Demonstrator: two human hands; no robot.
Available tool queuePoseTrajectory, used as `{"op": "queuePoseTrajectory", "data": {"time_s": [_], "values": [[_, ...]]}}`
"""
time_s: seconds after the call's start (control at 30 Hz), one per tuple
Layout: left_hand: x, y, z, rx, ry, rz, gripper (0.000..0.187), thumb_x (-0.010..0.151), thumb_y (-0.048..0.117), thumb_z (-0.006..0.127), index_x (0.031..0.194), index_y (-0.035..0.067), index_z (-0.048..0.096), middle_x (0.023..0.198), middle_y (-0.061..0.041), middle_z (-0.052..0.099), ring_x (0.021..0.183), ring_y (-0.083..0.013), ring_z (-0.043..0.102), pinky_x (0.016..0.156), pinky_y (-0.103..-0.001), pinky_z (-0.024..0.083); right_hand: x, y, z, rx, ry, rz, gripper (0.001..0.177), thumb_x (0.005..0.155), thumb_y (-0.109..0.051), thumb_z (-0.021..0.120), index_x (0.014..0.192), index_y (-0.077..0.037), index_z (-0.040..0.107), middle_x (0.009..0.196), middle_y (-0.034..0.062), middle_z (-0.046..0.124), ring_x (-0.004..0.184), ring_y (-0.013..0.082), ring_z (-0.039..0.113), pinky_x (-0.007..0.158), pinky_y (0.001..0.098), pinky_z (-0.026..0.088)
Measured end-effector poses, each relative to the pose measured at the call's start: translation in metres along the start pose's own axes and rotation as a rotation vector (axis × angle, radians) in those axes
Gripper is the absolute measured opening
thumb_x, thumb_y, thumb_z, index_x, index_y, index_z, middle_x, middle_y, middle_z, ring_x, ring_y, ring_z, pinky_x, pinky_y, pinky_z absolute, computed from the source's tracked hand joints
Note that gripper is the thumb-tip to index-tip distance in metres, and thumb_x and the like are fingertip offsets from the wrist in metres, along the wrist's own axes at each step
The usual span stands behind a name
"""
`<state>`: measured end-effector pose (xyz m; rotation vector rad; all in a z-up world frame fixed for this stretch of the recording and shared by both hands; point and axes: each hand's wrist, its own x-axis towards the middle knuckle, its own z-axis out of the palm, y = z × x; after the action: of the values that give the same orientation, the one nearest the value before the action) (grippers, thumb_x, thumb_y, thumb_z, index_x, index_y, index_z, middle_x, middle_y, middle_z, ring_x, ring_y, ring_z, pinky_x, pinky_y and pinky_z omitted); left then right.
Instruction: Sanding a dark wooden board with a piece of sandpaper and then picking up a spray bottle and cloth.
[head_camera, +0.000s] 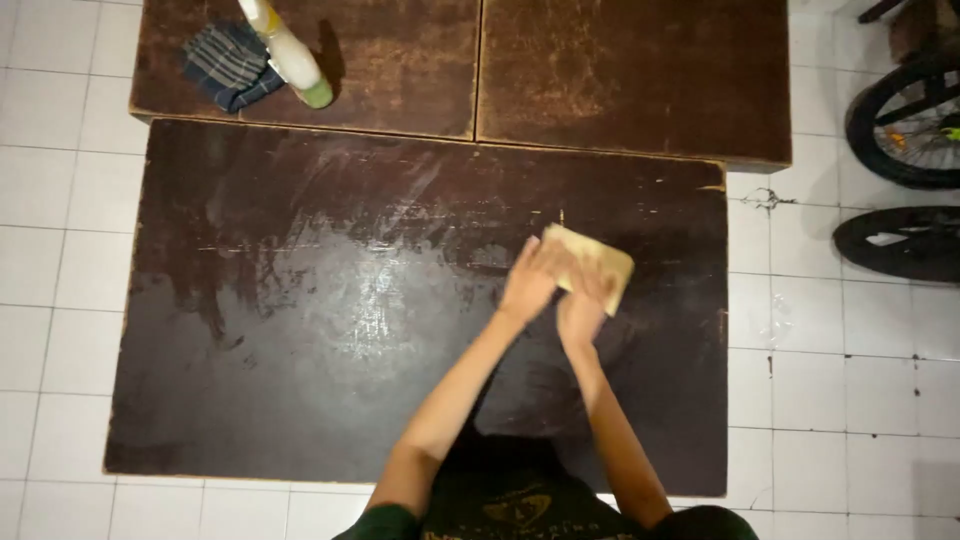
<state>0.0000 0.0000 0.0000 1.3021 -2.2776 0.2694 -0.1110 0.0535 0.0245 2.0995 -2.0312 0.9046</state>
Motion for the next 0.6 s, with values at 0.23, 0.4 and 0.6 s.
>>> {"op": "queuePoseTrajectory", "data": {"time_s": [0.23, 0.4, 0.6], "values": [[-0.080, -0.102, -0.127, -0.130, -0.220, -0.252, 0.063, 0.082, 0.001, 0.064, 0.143, 0.009, 0.055, 0.148, -0.012, 0.055, 0.144, -0.0264, 0.043, 0.126, -0.052, 0.020, 0.000, -0.123, 0.031, 0.058, -0.181, -0.204, 0.065, 0.075, -0.003, 0.063, 0.137, -0.021, 0.065, 0.143, 0.0074, 0.061, 0.139, 0.0310, 0.051, 0.117, 0.0590, 0.026], [-0.114, -0.066, -0.156, -0.273, -0.235, -0.306, 0.071, 0.079, 0.011, 0.072, 0.146, 0.000, 0.050, 0.147, -0.022, 0.053, 0.141, -0.0421, 0.042, 0.122, -0.054, 0.027, -0.020, -0.100, 0.024, 0.253, -0.251, -0.411, 0.059, 0.070, -0.002, 0.067, 0.128, -0.016, 0.065, 0.118, 0.0071, 0.057, 0.129, 0.0299, 0.053, 0.114, 0.0471, 0.038], [-0.124, -0.113, -0.180, -0.358, -0.254, -0.548, 0.065, 0.100, 0.046, 0.056, 0.153, 0.011, 0.043, 0.160, -0.018, 0.036, 0.150, -0.0336, 0.031, 0.122, -0.057, 0.019, 0.033, -0.117, 0.036, 0.006, -0.336, -0.283, 0.096, 0.069, 0.000, 0.078, 0.154, -0.028, 0.045, 0.159, 0.0082, 0.041, 0.151, 0.0301, 0.032, 0.124, 0.0551, 0.014]]}}
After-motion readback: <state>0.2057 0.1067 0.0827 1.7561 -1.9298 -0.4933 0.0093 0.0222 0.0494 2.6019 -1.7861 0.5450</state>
